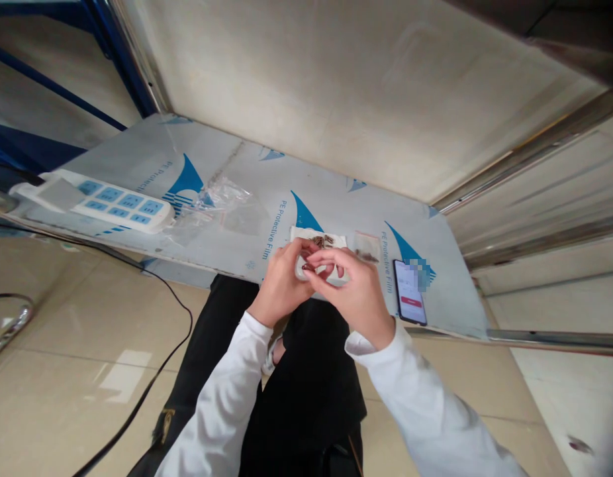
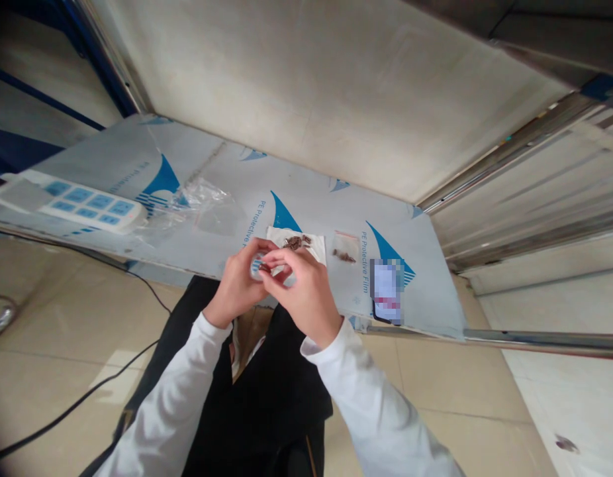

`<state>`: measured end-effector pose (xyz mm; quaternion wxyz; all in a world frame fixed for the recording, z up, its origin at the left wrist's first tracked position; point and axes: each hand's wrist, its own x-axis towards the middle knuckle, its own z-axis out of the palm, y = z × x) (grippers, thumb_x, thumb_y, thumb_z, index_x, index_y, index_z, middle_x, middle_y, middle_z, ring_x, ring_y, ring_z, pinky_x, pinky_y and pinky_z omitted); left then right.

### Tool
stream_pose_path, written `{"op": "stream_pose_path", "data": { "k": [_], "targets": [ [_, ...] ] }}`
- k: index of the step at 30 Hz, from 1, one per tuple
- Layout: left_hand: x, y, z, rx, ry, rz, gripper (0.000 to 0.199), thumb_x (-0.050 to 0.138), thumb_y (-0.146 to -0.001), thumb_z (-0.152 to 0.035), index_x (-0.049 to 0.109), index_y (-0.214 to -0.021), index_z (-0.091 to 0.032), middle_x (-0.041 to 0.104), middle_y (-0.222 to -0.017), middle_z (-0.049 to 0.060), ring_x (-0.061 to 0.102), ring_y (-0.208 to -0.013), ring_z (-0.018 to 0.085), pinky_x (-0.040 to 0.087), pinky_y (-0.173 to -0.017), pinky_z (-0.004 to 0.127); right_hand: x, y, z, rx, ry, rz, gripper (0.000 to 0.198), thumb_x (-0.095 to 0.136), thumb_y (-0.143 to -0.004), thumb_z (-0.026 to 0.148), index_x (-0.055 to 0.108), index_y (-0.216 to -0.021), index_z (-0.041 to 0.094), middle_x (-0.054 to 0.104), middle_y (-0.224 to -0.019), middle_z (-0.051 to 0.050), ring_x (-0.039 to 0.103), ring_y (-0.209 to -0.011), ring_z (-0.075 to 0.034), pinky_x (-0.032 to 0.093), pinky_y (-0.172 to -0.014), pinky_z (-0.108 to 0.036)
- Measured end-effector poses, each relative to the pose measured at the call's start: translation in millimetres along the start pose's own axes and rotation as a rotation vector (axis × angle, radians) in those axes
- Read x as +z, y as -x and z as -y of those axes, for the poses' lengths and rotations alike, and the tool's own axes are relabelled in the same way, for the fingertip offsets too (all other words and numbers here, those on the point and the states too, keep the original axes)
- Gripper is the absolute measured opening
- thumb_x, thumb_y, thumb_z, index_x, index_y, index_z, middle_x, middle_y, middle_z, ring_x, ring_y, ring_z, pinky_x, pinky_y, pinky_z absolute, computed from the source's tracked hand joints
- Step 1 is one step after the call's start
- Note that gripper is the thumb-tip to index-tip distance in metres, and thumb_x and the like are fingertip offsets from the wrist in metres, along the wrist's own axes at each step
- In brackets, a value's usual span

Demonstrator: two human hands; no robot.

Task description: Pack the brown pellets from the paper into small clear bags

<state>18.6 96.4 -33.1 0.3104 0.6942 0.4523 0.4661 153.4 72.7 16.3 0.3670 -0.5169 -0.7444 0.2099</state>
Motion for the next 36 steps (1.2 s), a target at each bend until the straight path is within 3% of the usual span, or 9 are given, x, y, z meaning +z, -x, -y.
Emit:
{"op": "stream_pose_path", "data": {
  "k": [4,7,9,12,15,18,21,25,36],
  "targets": [
    [3.0,0.7,-5.6,0.005,-0.003,0.038,0.027,0.063,-0.072,-0.017,0.052,-0.096,-0.022,0.068,-0.095,0.002,0.066,-0.086,0.018,0.048,-0.079,0.030,0.2,-2.6,2.9,-0.098,0.119,0.066,0.011,0.065,-0.085,0.025,0.071,-0.093,0.028,0.071,-0.087,-0.003,0.064,-0.086,-0.020,0.053,-0.077,-0.035],
    [1.9,0.8,-2.4,0.000,0.003,0.045,0.030,0.065,-0.071,-0.017,0.052,-0.096,-0.023,0.068,-0.096,0.002,0.066,-0.087,0.019,0.048,-0.079,0.030,-5.5,-5.8,-8.1,-0.144,0.070,0.093,0.013,0.060,-0.089,0.026,0.071,-0.095,0.028,0.071,-0.095,-0.003,0.062,-0.094,-0.021,0.052,-0.083,-0.037],
    [-0.4,0.7,2.5,-0.001,0.006,0.025,0.029,0.068,-0.072,-0.021,0.052,-0.097,-0.022,0.068,-0.091,0.001,0.066,-0.083,0.018,0.049,-0.079,0.030,-8.3,-8.5,-27.1,-0.084,0.026,0.020,0.017,0.056,-0.091,0.027,0.070,-0.100,0.027,0.070,-0.102,-0.004,0.063,-0.094,-0.020,0.052,-0.082,-0.035],
    [-6.7,0.3,11.1,-0.013,0.007,-0.023,0.029,0.071,-0.074,-0.028,0.054,-0.096,-0.020,0.066,-0.082,0.000,0.065,-0.076,0.015,0.049,-0.077,0.028,-3.9,-13.0,-73.6,0.067,0.112,-0.062,0.018,0.058,-0.087,0.027,0.070,-0.099,0.021,0.070,-0.095,-0.006,0.063,-0.074,-0.016,0.051,-0.066,-0.030],
    [-14.5,-0.3,17.9,-0.043,-0.019,-0.057,0.028,0.071,-0.074,-0.029,0.054,-0.095,-0.020,0.064,-0.080,-0.001,0.064,-0.075,0.014,0.049,-0.076,0.028,12.3,-15.5,-118.4,0.123,0.243,0.114,0.018,0.065,-0.079,0.021,0.070,-0.096,0.017,0.069,-0.091,-0.007,0.060,-0.065,-0.015,0.051,-0.063,-0.029],
    [-20.3,-0.6,21.6,-0.063,-0.040,-0.069,0.028,0.071,-0.075,-0.028,0.054,-0.096,-0.020,0.063,-0.078,-0.002,0.063,-0.075,0.014,0.048,-0.076,0.027,31.2,-17.0,-139.1,0.065,0.351,0.237,0.017,0.063,-0.079,0.015,0.070,-0.095,0.018,0.068,-0.095,-0.006,0.063,-0.079,-0.017,0.051,-0.076,-0.031],
    [-22.3,-0.6,23.5,-0.072,-0.050,-0.061,0.027,0.070,-0.075,-0.028,0.055,-0.096,-0.020,0.063,-0.078,-0.002,0.063,-0.074,0.014,0.048,-0.076,0.027,42.7,-20.1,-140.6,0.030,0.437,0.297,0.016,0.060,-0.081,0.012,0.070,-0.091,0.020,0.067,-0.094,-0.006,0.063,-0.092,-0.019,0.049,-0.087,-0.033],
    [-21.6,-0.9,24.7,-0.081,-0.049,-0.044,0.027,0.070,-0.075,-0.030,0.055,-0.095,-0.020,0.064,-0.079,-0.001,0.064,-0.075,0.015,0.048,-0.076,0.027,45.9,-24.3,-136.9,0.031,0.483,0.338,0.015,0.058,-0.084,0.015,0.070,-0.092,0.021,0.067,-0.097,-0.007,0.062,-0.096,-0.021,0.049,-0.085,-0.032],
    [-18.1,-0.9,26.2,-0.085,-0.050,-0.032,0.027,0.070,-0.074,-0.031,0.054,-0.094,-0.021,0.065,-0.079,-0.001,0.064,-0.074,0.015,0.049,-0.075,0.028,39.1,-30.4,-141.2,0.130,0.508,0.341,0.008,0.064,-0.080,0.018,0.064,-0.087,0.022,0.068,-0.082,-0.002,0.063,-0.075,-0.016,0.046,-0.068,-0.025]
  ]
}}
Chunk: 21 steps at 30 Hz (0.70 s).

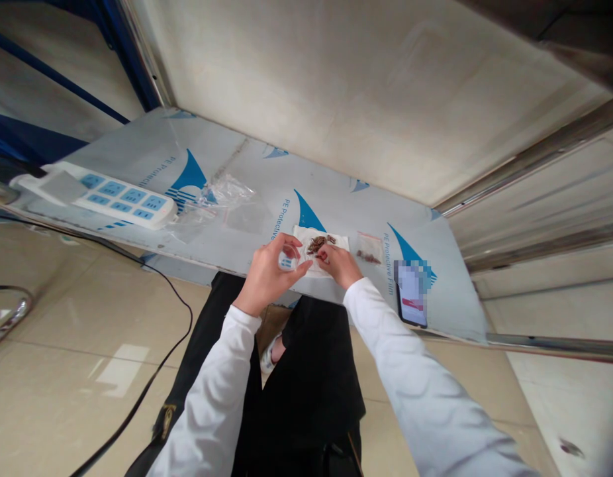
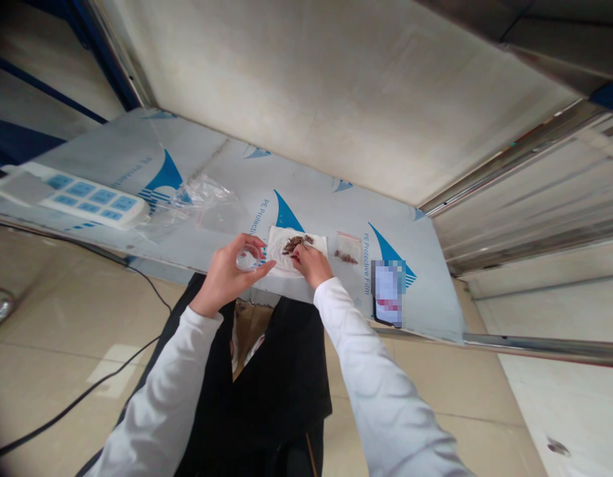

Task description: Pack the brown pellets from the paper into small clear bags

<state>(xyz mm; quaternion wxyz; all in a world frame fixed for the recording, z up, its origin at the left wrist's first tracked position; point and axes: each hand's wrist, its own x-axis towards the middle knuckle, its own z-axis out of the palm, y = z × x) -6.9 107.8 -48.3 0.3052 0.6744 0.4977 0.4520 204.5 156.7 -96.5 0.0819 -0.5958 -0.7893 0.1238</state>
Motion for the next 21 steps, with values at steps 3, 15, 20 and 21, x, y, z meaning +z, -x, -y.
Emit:
{"op": "stream_pose_path", "data": {
  "k": [3,15,20,21],
  "targets": [
    [-0.5,0.2,-0.4,-0.005,0.003,-0.004,0.027,0.070,-0.074,-0.030,0.055,-0.094,-0.021,0.065,-0.079,-0.001,0.064,-0.074,0.015,0.049,-0.075,0.027,0.7,1.9,2.3,0.050,-0.033,-0.045,0.008,0.065,-0.076,0.016,0.064,-0.081,0.022,0.069,-0.079,-0.001,0.064,-0.073,-0.017,0.045,-0.065,-0.026],
    [20.8,5.2,-1.7,0.023,0.040,0.029,0.028,0.070,-0.073,-0.026,0.054,-0.095,-0.021,0.064,-0.077,-0.002,0.064,-0.072,0.014,0.050,-0.074,0.027,-39.6,30.4,54.0,0.225,-0.922,-0.516,0.024,0.070,-0.074,0.039,0.062,-0.082,0.018,0.071,-0.077,-0.005,0.066,-0.066,-0.015,0.053,-0.061,-0.027],
    [26.9,6.3,-15.5,0.051,0.051,0.073,0.028,0.062,-0.069,-0.012,0.053,-0.094,-0.021,0.069,-0.090,0.001,0.067,-0.082,0.018,0.049,-0.075,0.028,-52.5,55.8,96.8,0.073,-0.781,-0.421,0.013,0.068,-0.078,0.032,0.065,-0.085,0.021,0.070,-0.075,-0.001,0.063,-0.062,-0.013,0.051,-0.058,-0.025],
    [26.7,6.5,-17.8,0.052,0.054,0.081,0.028,0.060,-0.068,-0.010,0.053,-0.093,-0.021,0.069,-0.091,0.001,0.067,-0.083,0.018,0.049,-0.075,0.028,-54.6,58.6,99.4,0.048,-0.707,-0.410,0.010,0.067,-0.079,0.029,0.066,-0.085,0.022,0.070,-0.076,-0.001,0.062,-0.061,-0.013,0.051,-0.059,-0.025]
  ]
}}
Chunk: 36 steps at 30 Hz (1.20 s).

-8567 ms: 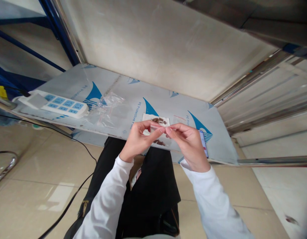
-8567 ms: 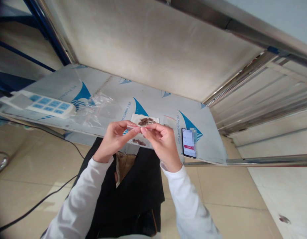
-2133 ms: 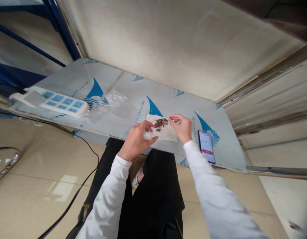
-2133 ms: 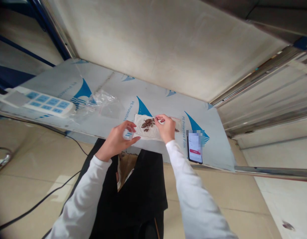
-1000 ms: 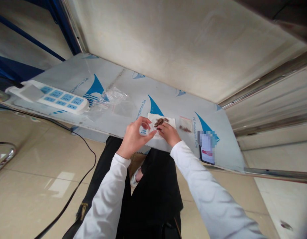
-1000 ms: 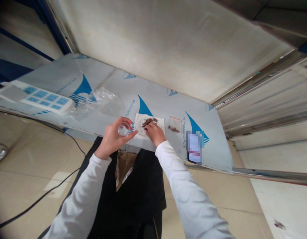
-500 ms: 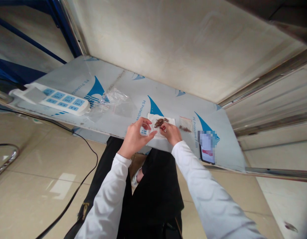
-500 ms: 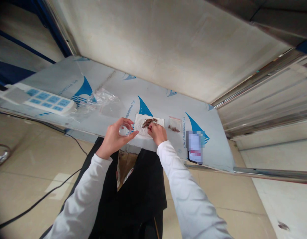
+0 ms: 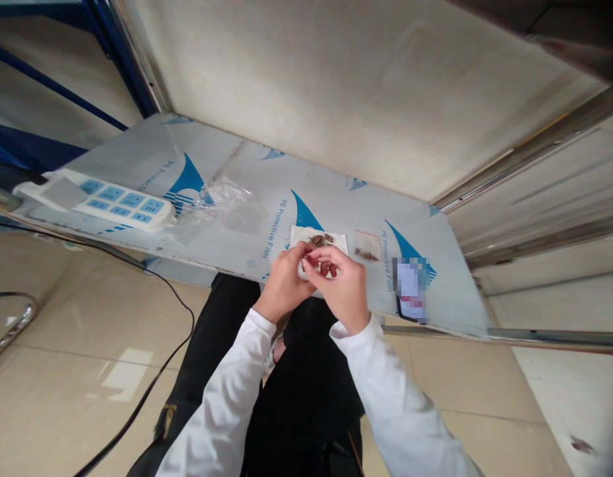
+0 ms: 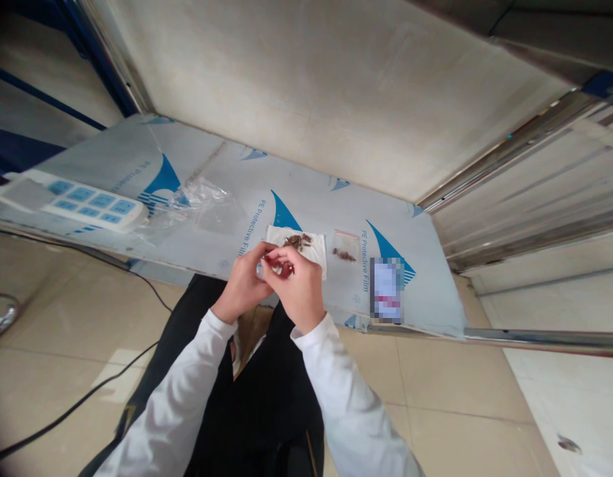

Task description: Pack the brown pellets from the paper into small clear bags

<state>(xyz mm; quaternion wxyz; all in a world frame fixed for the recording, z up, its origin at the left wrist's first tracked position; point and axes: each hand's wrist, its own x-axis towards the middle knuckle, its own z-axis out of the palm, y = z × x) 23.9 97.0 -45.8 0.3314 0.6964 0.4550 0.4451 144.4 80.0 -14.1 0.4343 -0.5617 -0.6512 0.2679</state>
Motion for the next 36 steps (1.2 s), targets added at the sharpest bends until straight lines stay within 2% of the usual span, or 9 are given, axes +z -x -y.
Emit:
{"op": "stream_pose_path", "data": {
  "k": [6,9,12,15,18,21,25,32,36],
  "targets": [
    [-0.7,1.9,-2.3,0.007,0.026,0.018,0.032,0.061,-0.067,-0.010,0.054,-0.096,-0.022,0.069,-0.094,0.001,0.067,-0.087,0.019,0.049,-0.079,0.029,-18.7,-0.6,17.8,-0.142,0.335,0.259,0.011,0.061,-0.085,0.023,0.070,-0.090,0.024,0.070,-0.087,-0.003,0.065,-0.074,-0.017,0.052,-0.069,-0.031],
    [0.2,2.3,0.6,0.019,0.024,0.019,0.029,0.063,-0.070,-0.013,0.054,-0.096,-0.022,0.069,-0.094,0.001,0.066,-0.085,0.018,0.049,-0.077,0.029,-26.0,-4.2,16.8,-0.196,0.346,0.329,0.016,0.058,-0.088,0.028,0.072,-0.095,0.024,0.066,-0.095,-0.006,0.064,-0.083,-0.019,0.052,-0.071,-0.031],
    [-1.8,1.8,6.0,0.011,0.022,-0.020,0.028,0.068,-0.071,-0.020,0.054,-0.095,-0.021,0.067,-0.083,0.000,0.065,-0.077,0.015,0.049,-0.075,0.028,-33.0,-16.2,-14.3,-0.139,0.255,0.209,0.019,0.058,-0.088,0.031,0.071,-0.099,0.023,0.064,-0.092,-0.005,0.062,-0.075,-0.015,0.051,-0.065,-0.027],
    [-7.7,0.8,13.2,-0.001,0.020,-0.076,0.029,0.071,-0.072,-0.025,0.055,-0.095,-0.020,0.064,-0.077,-0.002,0.063,-0.071,0.013,0.049,-0.074,0.026,-37.4,-35.9,-68.4,0.021,0.429,0.042,0.016,0.062,-0.081,0.026,0.071,-0.092,0.018,0.063,-0.080,-0.003,0.055,-0.059,-0.012,0.049,-0.067,-0.028],
    [-14.1,-0.1,18.4,-0.018,0.006,-0.104,0.027,0.072,-0.072,-0.025,0.056,-0.094,-0.020,0.064,-0.077,-0.002,0.062,-0.069,0.012,0.049,-0.072,0.025,-32.4,-51.8,-112.8,0.099,0.585,0.096,0.016,0.066,-0.075,0.022,0.073,-0.089,0.018,0.064,-0.080,-0.004,0.056,-0.063,-0.014,0.048,-0.074,-0.031],
    [-17.7,-0.9,21.0,-0.036,-0.009,-0.104,0.028,0.072,-0.072,-0.026,0.056,-0.094,-0.020,0.064,-0.076,-0.002,0.063,-0.069,0.012,0.050,-0.071,0.025,-19.7,-56.6,-128.7,0.113,0.610,0.120,0.016,0.069,-0.074,0.026,0.074,-0.088,0.018,0.065,-0.085,-0.006,0.061,-0.075,-0.018,0.047,-0.078,-0.031],
    [-17.8,-1.3,23.8,-0.038,-0.011,-0.114,0.028,0.072,-0.072,-0.027,0.055,-0.094,-0.020,0.064,-0.076,-0.002,0.062,-0.069,0.012,0.050,-0.071,0.025,-5.7,-52.9,-125.3,0.177,0.661,0.072,0.015,0.067,-0.076,0.027,0.075,-0.085,0.018,0.067,-0.089,-0.009,0.063,-0.082,-0.021,0.047,-0.078,-0.033],
    [-12.0,-1.7,24.0,-0.034,0.010,-0.086,0.028,0.072,-0.072,-0.028,0.055,-0.094,-0.020,0.065,-0.078,-0.001,0.062,-0.070,0.012,0.049,-0.071,0.024,0.3,-51.8,-121.4,0.310,0.682,-0.031,0.012,0.066,-0.074,0.025,0.075,-0.078,0.018,0.069,-0.080,-0.008,0.064,-0.073,-0.021,0.048,-0.070,-0.032],
    [-8.5,-1.9,18.1,-0.025,0.018,-0.072,0.028,0.073,-0.071,-0.026,0.055,-0.092,-0.020,0.064,-0.075,-0.002,0.063,-0.068,0.013,0.049,-0.071,0.025,-11.9,-38.3,-82.9,0.208,0.551,-0.061,0.017,0.065,-0.078,0.032,0.074,-0.080,0.018,0.067,-0.073,-0.004,0.060,-0.065,-0.016,0.047,-0.068,-0.029]
  ]
}}
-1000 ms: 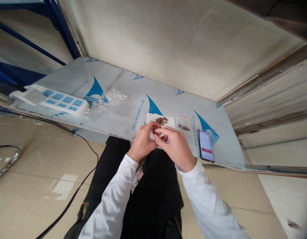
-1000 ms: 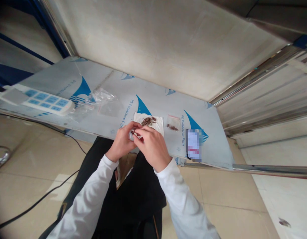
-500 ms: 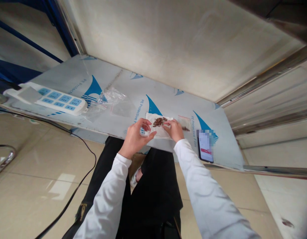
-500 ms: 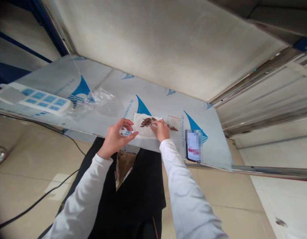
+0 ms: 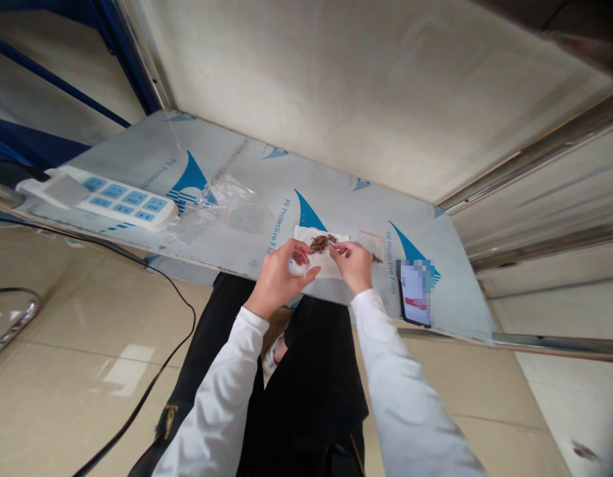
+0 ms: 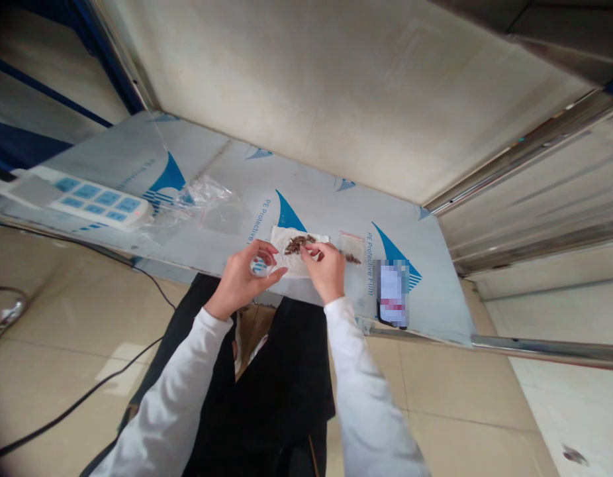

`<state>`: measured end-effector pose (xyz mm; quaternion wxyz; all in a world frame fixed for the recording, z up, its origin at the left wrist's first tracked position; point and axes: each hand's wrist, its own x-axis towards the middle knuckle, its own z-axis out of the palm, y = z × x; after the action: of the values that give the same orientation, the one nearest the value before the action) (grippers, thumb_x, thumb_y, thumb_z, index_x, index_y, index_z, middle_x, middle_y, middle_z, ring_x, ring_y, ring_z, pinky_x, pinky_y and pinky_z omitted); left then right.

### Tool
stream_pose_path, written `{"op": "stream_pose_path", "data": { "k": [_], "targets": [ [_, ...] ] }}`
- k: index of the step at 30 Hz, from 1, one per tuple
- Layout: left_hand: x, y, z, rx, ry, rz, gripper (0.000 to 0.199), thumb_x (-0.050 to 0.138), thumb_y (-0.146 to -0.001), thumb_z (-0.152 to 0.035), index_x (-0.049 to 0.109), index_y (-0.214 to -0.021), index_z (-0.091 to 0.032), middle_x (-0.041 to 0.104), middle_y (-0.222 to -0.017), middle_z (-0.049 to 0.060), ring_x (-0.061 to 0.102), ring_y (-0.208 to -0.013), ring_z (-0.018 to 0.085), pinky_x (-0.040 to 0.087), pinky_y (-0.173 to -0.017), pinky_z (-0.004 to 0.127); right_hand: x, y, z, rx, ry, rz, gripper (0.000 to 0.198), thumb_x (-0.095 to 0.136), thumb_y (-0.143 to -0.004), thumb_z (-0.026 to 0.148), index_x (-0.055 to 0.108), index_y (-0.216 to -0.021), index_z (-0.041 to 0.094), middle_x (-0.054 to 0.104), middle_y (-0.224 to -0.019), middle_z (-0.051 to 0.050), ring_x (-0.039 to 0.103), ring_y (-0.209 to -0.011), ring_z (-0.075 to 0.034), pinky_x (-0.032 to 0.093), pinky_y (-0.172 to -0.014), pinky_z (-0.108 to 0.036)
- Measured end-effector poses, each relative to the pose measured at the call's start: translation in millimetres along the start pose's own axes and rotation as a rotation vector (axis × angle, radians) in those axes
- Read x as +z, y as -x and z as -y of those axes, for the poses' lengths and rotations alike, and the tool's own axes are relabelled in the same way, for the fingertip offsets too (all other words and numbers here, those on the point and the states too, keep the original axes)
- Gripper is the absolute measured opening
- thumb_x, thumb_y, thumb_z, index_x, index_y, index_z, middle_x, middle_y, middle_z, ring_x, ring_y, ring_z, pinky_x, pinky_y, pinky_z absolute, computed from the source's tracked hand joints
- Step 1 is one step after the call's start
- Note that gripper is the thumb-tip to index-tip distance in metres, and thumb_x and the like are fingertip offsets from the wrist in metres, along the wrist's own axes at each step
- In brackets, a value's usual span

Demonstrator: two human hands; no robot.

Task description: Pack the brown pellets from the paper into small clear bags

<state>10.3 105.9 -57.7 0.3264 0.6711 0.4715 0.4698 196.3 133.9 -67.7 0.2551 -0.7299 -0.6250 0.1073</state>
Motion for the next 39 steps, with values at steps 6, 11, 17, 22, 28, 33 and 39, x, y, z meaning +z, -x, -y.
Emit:
{"op": "stream_pose_path", "data": {
  "k": [6,11,17,22,28,33,39],
  "targets": [
    [7.3,1.9,-12.1,0.059,0.042,0.053,0.028,0.069,-0.071,-0.020,0.055,-0.096,-0.020,0.066,-0.081,-0.001,0.064,-0.074,0.013,0.048,-0.072,0.025,-68.1,48.0,57.0,-0.384,-0.264,0.136,0.009,0.066,-0.082,0.025,0.072,-0.084,0.019,0.062,-0.075,-0.001,0.054,-0.063,-0.012,0.044,-0.059,-0.024],
    [12.9,3.6,-23.3,0.096,0.073,0.071,0.030,0.064,-0.069,-0.012,0.054,-0.096,-0.020,0.066,-0.090,0.002,0.062,-0.078,0.014,0.047,-0.072,0.026,-78.0,52.7,69.8,-0.473,-0.123,0.237,0.016,0.062,-0.088,0.031,0.074,-0.087,0.021,0.060,-0.086,-0.004,0.059,-0.074,-0.014,0.048,-0.071,-0.029],
    [4.0,5.4,-28.0,0.113,0.205,0.146,0.059,0.078,-0.062,-0.025,0.048,-0.113,-0.018,0.060,-0.106,0.007,0.057,-0.089,0.018,0.045,-0.078,0.029,-84.2,51.3,51.5,-0.428,-0.267,0.253,0.014,0.065,-0.085,0.032,0.073,-0.080,0.021,0.064,-0.102,-0.007,0.064,-0.088,-0.018,0.051,-0.066,-0.026],
    [-7.5,2.8,-37.3,-0.076,0.606,0.103,0.029,0.066,-0.080,-0.032,0.055,-0.102,-0.018,0.063,-0.099,0.007,0.058,-0.088,0.015,0.044,-0.073,0.026,-101.2,50.3,45.4,-0.285,-0.413,0.296,0.013,0.064,-0.086,0.031,0.070,-0.090,0.021,0.073,-0.092,-0.004,0.068,-0.083,-0.018,0.053,-0.074,-0.029],
    [-7.0,0.3,-42.8,-0.146,0.646,0.024,0.019,0.068,-0.081,-0.034,0.067,-0.087,-0.016,0.067,-0.086,0.004,0.059,-0.076,0.013,0.047,-0.070,0.025,-105.6,53.2,46.1,-0.208,-0.569,0.170,0.023,0.070,-0.080,0.033,0.067,-0.099,0.021,0.073,-0.091,-0.004,0.067,-0.080,-0.017,0.053,-0.073,-0.029],
    [-5.7,2.7,-47.2,-0.115,0.565,0.026,0.021,0.068,-0.080,-0.037,0.068,-0.081,-0.017,0.069,-0.082,0.005,0.060,-0.075,0.015,0.051,-0.071,0.029,-101.8,55.0,47.8,-0.150,-0.660,0.117,0.047,0.075,-0.075,0.033,0.060,-0.119,0.022,0.073,-0.092,-0.004,0.066,-0.083,-0.018,0.052,-0.074,-0.030],
    [0.4,4.6,-55.3,-0.109,0.607,-0.050,0.021,0.068,-0.080,-0.038,0.067,-0.081,-0.017,0.066,-0.076,0.003,0.057,-0.067,0.012,0.050,-0.066,0.026,-91.6,58.0,57.3,0.073,-0.957,0.198,0.029,0.078,-0.070,0.036,0.072,-0.093,0.019,0.074,-0.086,-0.004,0.067,-0.078,-0.016,0.054,-0.075,-0.030]
  ]
}}
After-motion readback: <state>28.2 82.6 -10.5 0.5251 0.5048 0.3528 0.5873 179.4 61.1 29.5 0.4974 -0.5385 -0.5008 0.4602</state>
